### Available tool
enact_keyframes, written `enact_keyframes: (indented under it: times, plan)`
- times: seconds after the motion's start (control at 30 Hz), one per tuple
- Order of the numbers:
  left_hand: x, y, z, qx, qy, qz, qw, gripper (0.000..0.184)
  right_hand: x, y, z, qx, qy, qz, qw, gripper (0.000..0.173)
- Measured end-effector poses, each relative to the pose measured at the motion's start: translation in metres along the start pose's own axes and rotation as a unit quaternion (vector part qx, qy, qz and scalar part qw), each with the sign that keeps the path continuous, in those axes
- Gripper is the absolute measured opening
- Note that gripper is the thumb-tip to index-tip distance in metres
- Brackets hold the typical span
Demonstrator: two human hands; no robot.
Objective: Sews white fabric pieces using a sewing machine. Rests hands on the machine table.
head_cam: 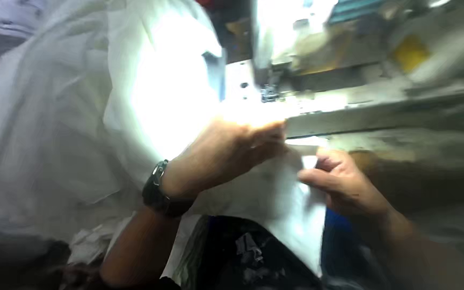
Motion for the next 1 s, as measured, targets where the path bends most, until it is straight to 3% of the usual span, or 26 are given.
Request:
enact_keyframes:
  times: [0.1,0.17,0.23,0.27,0.37,0.47,0.67,0.8,0.9,1.0]
  plan:
    - [0.004,0.003,-0.035,-0.010,0.056,0.064,0.996,0.015,0.019,0.016,0.029,0.073,0.129,-0.052,0.988,0.007]
    - [0.023,0.019,-0.057,0.131,0.151,0.140,0.970,0.010,0.025,0.025,0.034,0.026,0.163,-0.084,0.983,0.024]
    - [0.046,0.030,-0.093,0.287,0.174,0.242,0.910,0.016,0.026,0.029,0.030,-0.042,0.161,-0.095,0.981,0.020]
    - [0.054,0.030,-0.108,0.318,0.171,0.283,0.889,0.021,0.025,0.029,0.026,-0.061,0.144,-0.094,0.983,0.015]
    - [0.066,0.019,-0.119,0.319,0.175,0.361,0.859,0.022,0.021,0.028,0.019,-0.047,0.104,-0.093,0.989,0.029]
    - [0.070,0.016,-0.111,0.323,0.199,0.346,0.858,0.007,0.026,0.025,0.016,0.001,0.103,-0.053,0.993,0.012]
    - [0.069,0.018,-0.105,0.324,0.175,0.286,0.885,0.008,0.038,0.022,0.015,0.065,0.174,-0.017,0.982,0.008]
    - [0.071,0.017,-0.105,0.359,0.161,0.325,0.860,0.009,0.041,0.019,0.019,0.052,0.169,-0.018,0.984,0.008]
    - [0.069,0.021,-0.116,0.379,0.138,0.344,0.848,0.011,0.046,0.018,0.021,0.132,0.157,-0.020,0.978,0.014]
    - [0.067,0.023,-0.128,0.417,0.099,0.377,0.821,0.013,0.053,0.020,0.030,0.194,0.233,0.015,0.953,0.008]
Point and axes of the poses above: each hand's wrist, its own x-axis away from the middle knuckle, its own z-axis out of the back of the hand, y = z × x, the point moved 5 cm from there along -x, towards the middle knuckle, and after that the axes turned 1 degree about x, right-handed, at the moved point
